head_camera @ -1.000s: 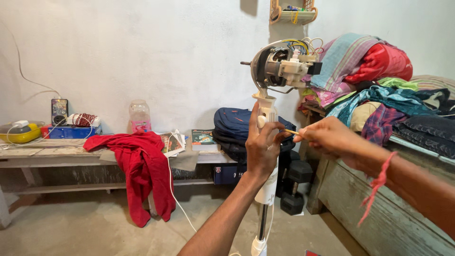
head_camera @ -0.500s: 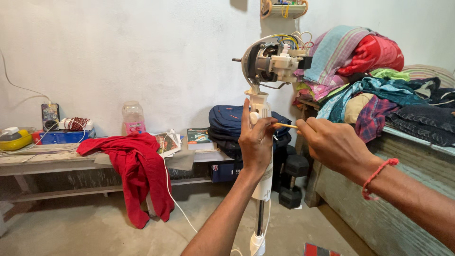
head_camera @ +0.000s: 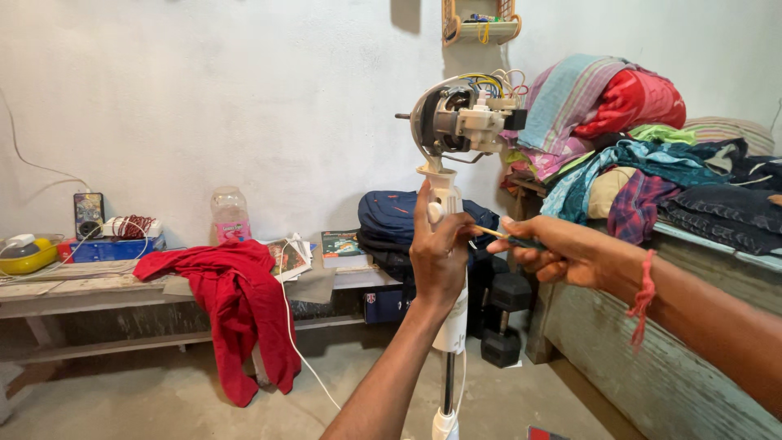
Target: The person repairs a pedestal fan whose motor head is already exposed. They hold the fan's white housing steady and use a screwdriver to unscrew and loosen fasteners along the housing, working around different screw positions on the fan body.
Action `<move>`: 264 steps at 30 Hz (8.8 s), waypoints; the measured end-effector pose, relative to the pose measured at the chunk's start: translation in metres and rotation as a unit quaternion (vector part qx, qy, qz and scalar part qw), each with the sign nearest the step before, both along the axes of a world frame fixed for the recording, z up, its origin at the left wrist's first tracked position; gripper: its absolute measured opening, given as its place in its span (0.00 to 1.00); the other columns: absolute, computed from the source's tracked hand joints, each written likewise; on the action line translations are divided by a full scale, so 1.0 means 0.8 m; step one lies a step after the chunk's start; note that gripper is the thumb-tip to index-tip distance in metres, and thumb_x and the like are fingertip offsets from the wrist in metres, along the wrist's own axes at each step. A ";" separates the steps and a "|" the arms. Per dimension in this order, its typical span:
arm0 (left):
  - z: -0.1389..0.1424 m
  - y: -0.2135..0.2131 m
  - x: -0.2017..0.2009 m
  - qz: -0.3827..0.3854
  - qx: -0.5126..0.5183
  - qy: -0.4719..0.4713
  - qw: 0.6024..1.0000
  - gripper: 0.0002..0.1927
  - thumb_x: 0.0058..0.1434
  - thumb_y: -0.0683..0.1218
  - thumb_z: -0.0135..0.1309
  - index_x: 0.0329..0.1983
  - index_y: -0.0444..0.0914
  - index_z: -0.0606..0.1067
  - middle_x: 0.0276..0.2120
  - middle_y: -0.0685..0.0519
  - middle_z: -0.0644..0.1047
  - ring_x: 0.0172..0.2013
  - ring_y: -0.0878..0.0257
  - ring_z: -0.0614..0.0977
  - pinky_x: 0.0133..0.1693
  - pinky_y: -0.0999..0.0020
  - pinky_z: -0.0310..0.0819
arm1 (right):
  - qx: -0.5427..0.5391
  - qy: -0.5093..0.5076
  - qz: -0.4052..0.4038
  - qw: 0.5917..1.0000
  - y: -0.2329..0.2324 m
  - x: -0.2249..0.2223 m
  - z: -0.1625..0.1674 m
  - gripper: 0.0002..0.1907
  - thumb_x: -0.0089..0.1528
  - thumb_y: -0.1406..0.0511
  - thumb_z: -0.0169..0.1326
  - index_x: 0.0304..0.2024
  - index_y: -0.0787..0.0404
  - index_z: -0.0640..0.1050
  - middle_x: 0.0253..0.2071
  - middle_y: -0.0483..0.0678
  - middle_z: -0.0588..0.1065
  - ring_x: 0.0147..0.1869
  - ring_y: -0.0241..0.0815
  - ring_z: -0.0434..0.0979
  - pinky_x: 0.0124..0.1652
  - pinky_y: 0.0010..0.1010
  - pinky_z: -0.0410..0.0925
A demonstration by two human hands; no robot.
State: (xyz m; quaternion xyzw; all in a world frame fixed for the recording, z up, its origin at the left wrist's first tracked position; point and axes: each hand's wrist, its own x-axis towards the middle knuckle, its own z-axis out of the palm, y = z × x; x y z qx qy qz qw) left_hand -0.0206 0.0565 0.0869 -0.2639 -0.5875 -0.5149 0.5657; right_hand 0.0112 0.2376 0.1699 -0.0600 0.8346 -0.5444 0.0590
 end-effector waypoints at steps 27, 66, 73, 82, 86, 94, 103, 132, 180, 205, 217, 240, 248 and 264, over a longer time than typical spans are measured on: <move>0.004 -0.025 -0.017 -0.168 0.007 -0.293 0.941 0.23 0.47 0.49 0.69 0.44 0.33 0.79 0.35 0.48 0.83 0.37 0.56 0.86 0.42 0.59 0.80 | 0.090 0.182 -0.071 0.977 0.013 0.045 -0.030 0.20 0.69 0.53 0.47 0.48 0.57 0.84 0.19 0.36 0.57 0.21 0.28 0.52 0.22 0.26 0.49; -0.025 -0.031 -0.085 -0.458 -0.028 -0.284 0.842 0.22 0.52 0.45 0.62 0.49 0.32 0.76 0.38 0.49 0.81 0.35 0.63 0.84 0.39 0.67 0.82 | 0.318 0.543 -0.129 0.767 -0.079 0.075 -0.034 0.13 0.57 0.64 0.56 0.42 0.57 0.86 0.33 0.59 0.80 0.36 0.62 0.80 0.37 0.49 0.72; -0.034 -0.032 -0.104 -0.464 -0.031 -0.274 0.842 0.21 0.53 0.44 0.61 0.50 0.32 0.76 0.39 0.51 0.81 0.37 0.65 0.83 0.40 0.66 0.80 | 0.371 0.532 -0.134 0.749 -0.102 0.074 -0.027 0.12 0.56 0.66 0.54 0.40 0.59 0.84 0.32 0.59 0.79 0.35 0.65 0.80 0.38 0.53 0.72; -0.040 -0.031 -0.110 -0.469 -0.023 -0.274 0.839 0.19 0.56 0.44 0.60 0.50 0.34 0.75 0.39 0.53 0.81 0.37 0.67 0.82 0.39 0.68 0.79 | 0.388 0.466 -0.127 0.785 -0.112 0.067 -0.004 0.11 0.54 0.68 0.53 0.36 0.60 0.83 0.33 0.64 0.79 0.39 0.68 0.80 0.45 0.54 0.72; -0.042 -0.031 -0.109 -0.482 -0.024 -0.267 0.834 0.18 0.57 0.44 0.61 0.50 0.34 0.76 0.39 0.53 0.80 0.36 0.67 0.83 0.38 0.69 0.79 | 0.384 0.475 -0.131 0.781 -0.112 0.066 -0.002 0.12 0.53 0.68 0.54 0.39 0.61 0.83 0.33 0.66 0.79 0.39 0.68 0.80 0.44 0.55 0.72; -0.042 -0.027 -0.118 -0.454 -0.013 -0.267 0.850 0.19 0.57 0.47 0.62 0.49 0.34 0.77 0.40 0.54 0.81 0.38 0.69 0.83 0.39 0.70 0.79 | 0.449 0.412 -0.148 0.779 -0.132 0.071 0.004 0.12 0.55 0.67 0.57 0.40 0.62 0.84 0.38 0.64 0.79 0.45 0.66 0.81 0.47 0.53 0.72; -0.042 -0.030 -0.109 -0.464 -0.024 -0.255 0.848 0.21 0.56 0.48 0.64 0.50 0.35 0.77 0.40 0.54 0.81 0.37 0.67 0.83 0.39 0.69 0.79 | 0.444 0.361 -0.117 0.812 -0.131 0.071 0.032 0.22 0.52 0.55 0.69 0.40 0.64 0.84 0.37 0.65 0.80 0.46 0.63 0.82 0.48 0.48 0.74; -0.027 -0.035 -0.074 -0.451 -0.018 -0.270 0.851 0.20 0.52 0.44 0.63 0.48 0.32 0.76 0.36 0.50 0.81 0.35 0.62 0.84 0.40 0.65 0.80 | 0.530 0.347 -0.032 0.773 -0.138 0.066 0.071 0.10 0.49 0.70 0.56 0.31 0.65 0.83 0.31 0.63 0.80 0.38 0.61 0.83 0.40 0.48 0.74; -0.039 -0.031 -0.100 -0.438 -0.001 -0.265 0.859 0.19 0.54 0.46 0.62 0.48 0.35 0.77 0.38 0.54 0.81 0.36 0.68 0.81 0.38 0.69 0.78 | 0.407 0.452 -0.145 0.780 -0.121 0.065 -0.002 0.12 0.57 0.66 0.54 0.41 0.59 0.84 0.36 0.64 0.79 0.42 0.67 0.81 0.47 0.54 0.72; -0.020 -0.016 0.003 -0.098 0.072 0.039 0.992 0.24 0.54 0.45 0.71 0.53 0.40 0.78 0.71 0.32 0.63 0.69 0.44 0.71 0.60 0.56 0.72 | 0.231 0.256 -0.021 0.939 -0.053 -0.020 0.037 0.14 0.56 0.66 0.58 0.40 0.65 0.88 0.20 0.44 0.77 0.20 0.30 0.63 0.21 0.28 0.55; -0.002 -0.010 -0.012 -0.057 0.056 0.020 0.997 0.07 0.57 0.36 0.63 0.37 0.39 0.81 0.63 0.44 0.74 0.45 0.55 0.88 0.45 0.64 0.82 | 0.349 0.372 -0.084 0.856 -0.088 0.055 0.039 0.20 0.57 0.58 0.63 0.47 0.63 0.80 0.30 0.50 0.83 0.31 0.45 0.81 0.32 0.35 0.71; -0.005 -0.002 -0.012 -0.014 0.051 0.036 0.998 0.08 0.58 0.35 0.58 0.39 0.40 0.80 0.68 0.43 0.72 0.59 0.50 0.81 0.54 0.59 0.79 | 0.374 0.611 -0.084 0.693 -0.084 0.082 -0.007 0.13 0.66 0.66 0.53 0.53 0.54 0.75 0.22 0.56 0.75 0.27 0.57 0.79 0.26 0.49 0.66; -0.002 0.006 -0.010 0.063 0.045 0.030 0.997 0.03 0.60 0.39 0.61 0.35 0.41 0.81 0.63 0.47 0.73 0.58 0.48 0.79 0.52 0.57 0.77 | 0.381 0.620 -0.083 0.681 -0.042 0.103 -0.011 0.18 0.56 0.62 0.61 0.49 0.55 0.78 0.39 0.49 0.81 0.31 0.50 0.81 0.29 0.38 0.71; -0.003 0.002 -0.006 0.025 0.067 0.028 0.997 0.05 0.61 0.45 0.63 0.37 0.41 0.79 0.64 0.45 0.72 0.51 0.52 0.84 0.44 0.59 0.81 | 0.335 0.429 -0.163 0.823 -0.070 0.106 0.008 0.16 0.70 0.57 0.51 0.58 0.53 0.79 0.15 0.54 0.74 0.18 0.49 0.77 0.23 0.40 0.66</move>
